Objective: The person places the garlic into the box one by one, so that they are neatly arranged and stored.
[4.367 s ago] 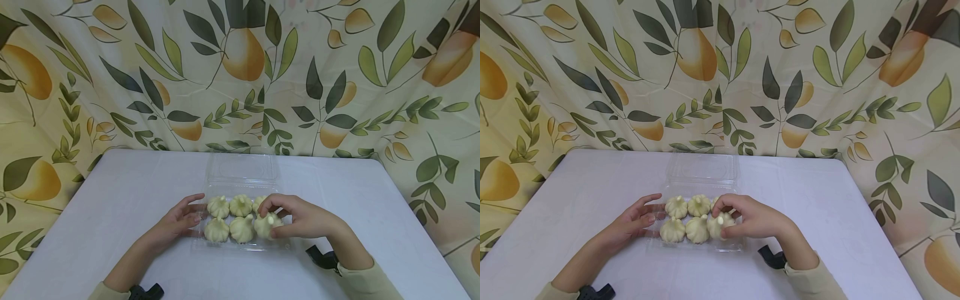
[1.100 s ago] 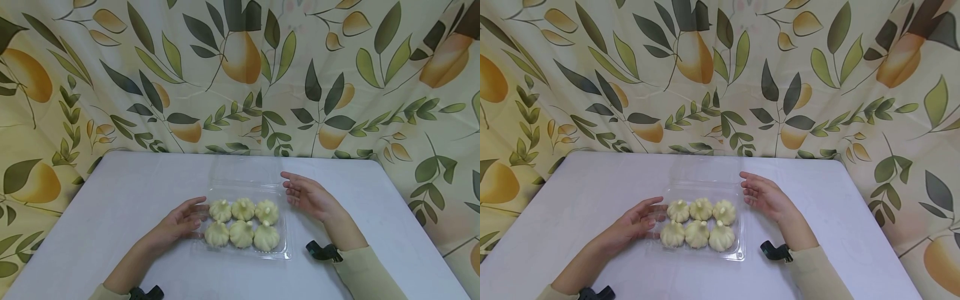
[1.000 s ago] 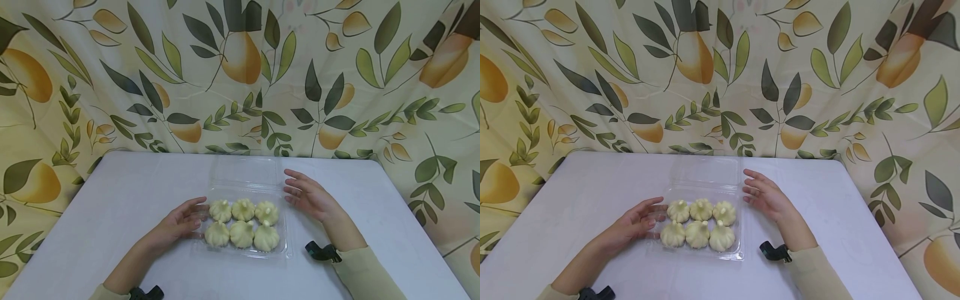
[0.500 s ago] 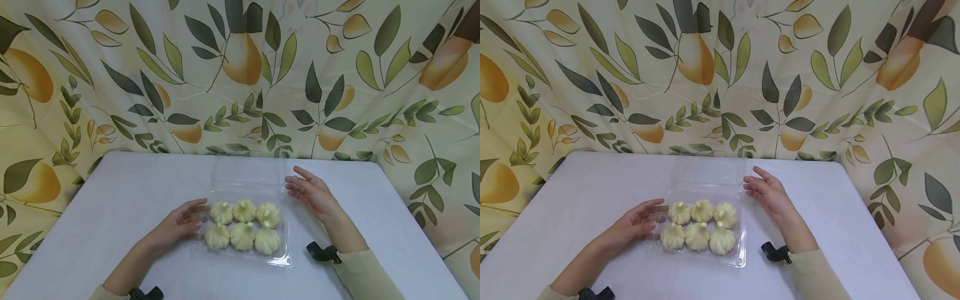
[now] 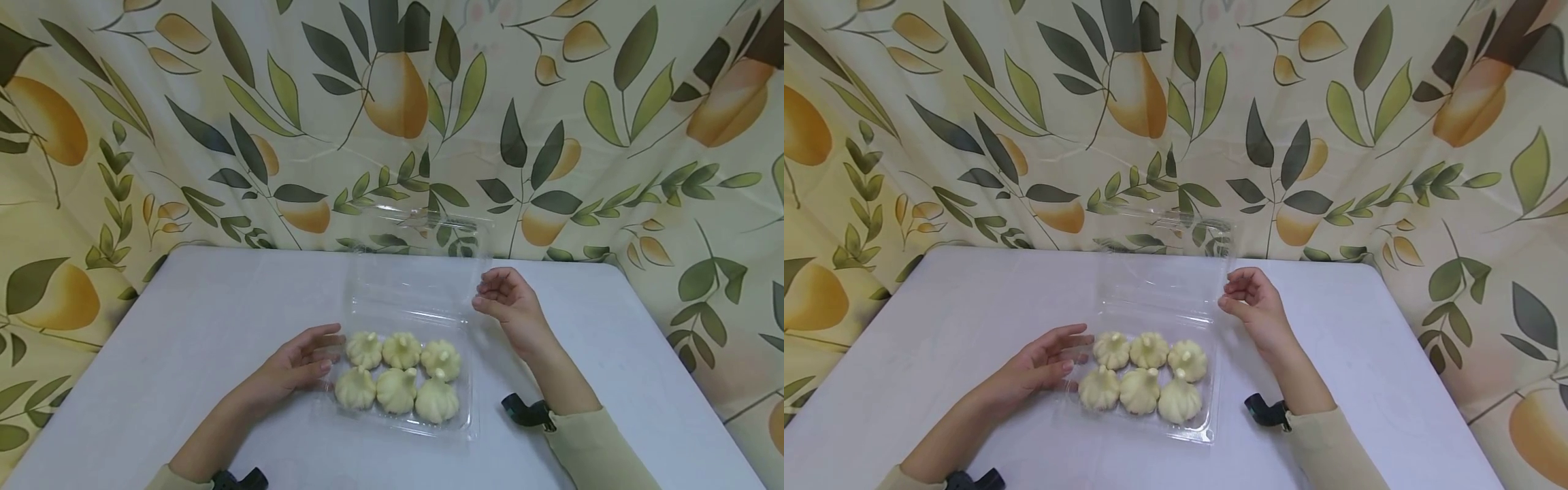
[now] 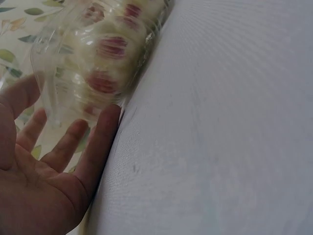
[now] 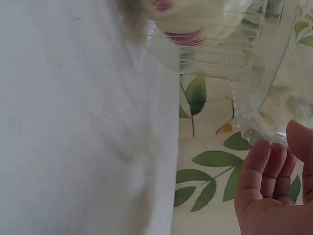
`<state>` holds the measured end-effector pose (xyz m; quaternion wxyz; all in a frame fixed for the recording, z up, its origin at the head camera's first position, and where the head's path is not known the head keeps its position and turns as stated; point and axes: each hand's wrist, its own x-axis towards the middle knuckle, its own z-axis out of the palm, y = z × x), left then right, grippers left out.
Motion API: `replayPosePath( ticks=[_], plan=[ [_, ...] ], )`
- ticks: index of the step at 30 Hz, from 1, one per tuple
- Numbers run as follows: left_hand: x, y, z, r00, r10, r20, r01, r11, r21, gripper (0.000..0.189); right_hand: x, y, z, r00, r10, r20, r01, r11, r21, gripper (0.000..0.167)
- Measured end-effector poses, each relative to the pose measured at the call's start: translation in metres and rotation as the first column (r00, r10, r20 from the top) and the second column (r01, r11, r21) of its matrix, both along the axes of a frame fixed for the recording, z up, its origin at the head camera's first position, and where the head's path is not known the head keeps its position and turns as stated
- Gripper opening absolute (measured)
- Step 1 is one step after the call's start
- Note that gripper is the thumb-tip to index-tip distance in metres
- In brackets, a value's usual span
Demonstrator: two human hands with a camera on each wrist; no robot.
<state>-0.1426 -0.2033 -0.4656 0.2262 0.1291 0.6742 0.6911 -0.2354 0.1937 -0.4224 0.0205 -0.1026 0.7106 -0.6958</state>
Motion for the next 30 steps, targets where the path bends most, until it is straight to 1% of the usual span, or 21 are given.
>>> replayPosePath(
  ticks=[2,5,7,9,11,13,16,18,20,21,24,27,29,30],
  plan=[
    [0.0,0.0,-0.001,1.0,0.009,-0.002,-0.009,1.0,0.0,0.063,0.001,-0.001,0.001,0.998,-0.005,-0.062,0.007,0.999,0.031,0.033],
    [0.0,0.002,-0.001,1.0,0.028,0.004,-0.028,0.999,0.02,0.063,0.003,-0.004,0.003,0.992,-0.004,-0.126,0.014,0.997,0.078,0.029],
    [0.0,0.004,0.0,0.999,0.038,0.012,-0.038,0.999,0.035,0.063,0.004,-0.005,0.005,0.986,-0.007,-0.165,0.024,0.994,0.104,0.026],
    [0.0,0.007,0.001,0.999,0.043,0.026,-0.045,0.998,0.051,0.061,0.005,-0.006,0.007,0.976,-0.014,-0.216,0.049,0.986,0.16,0.023],
    [0.0,0.009,0.002,0.997,0.05,0.058,-0.054,0.996,0.07,0.056,0.006,-0.007,0.008,0.961,-0.011,-0.275,0.08,0.967,0.242,0.02],
    [0.0,0.011,0.005,0.993,0.052,0.102,-0.062,0.993,0.097,0.057,0.007,-0.006,0.009,0.946,0.009,-0.324,0.102,0.94,0.325,0.02],
    [0.002,0.012,0.011,0.984,0.054,0.168,-0.081,0.985,0.153,0.067,0.007,-0.003,0.009,0.921,0.075,-0.383,0.108,0.894,0.436,0.025],
    [0.003,0.013,0.014,0.98,0.06,0.192,-0.095,0.979,0.179,0.069,0.006,-0.001,0.008,0.906,0.119,-0.406,0.099,0.873,0.477,0.03],
    [0.004,0.015,0.017,0.976,0.084,0.2,-0.122,0.975,0.186,0.066,0.005,0.001,0.007,0.893,0.16,-0.421,0.089,0.854,0.512,0.032],
    [0.004,0.015,0.017,0.974,0.101,0.202,-0.14,0.973,0.186,0.064,0.005,0.002,0.006,0.888,0.178,-0.424,0.078,0.85,0.521,0.032],
    [0.004,0.016,0.017,0.967,0.152,0.203,-0.191,0.964,0.185,0.058,0.003,0.003,0.003,0.877,0.226,-0.423,0.058,0.826,0.561,0.028],
    [0.003,0.018,0.014,0.959,0.188,0.21,-0.226,0.959,0.172,0.055,0.002,0.003,0.002,0.873,0.26,-0.412,0.051,0.791,0.61,0.027],
    [0.002,0.018,0.012,0.959,0.198,0.203,-0.232,0.96,0.159,0.057,0.002,0.003,0.001,0.873,0.273,-0.403,0.059,0.763,0.644,0.028],
    [0.001,0.019,0.011,0.96,0.2,0.196,-0.231,0.961,0.153,0.059,0.003,0.003,0.001,0.876,0.275,-0.397,0.06,0.753,0.655,0.029]
  ],
)
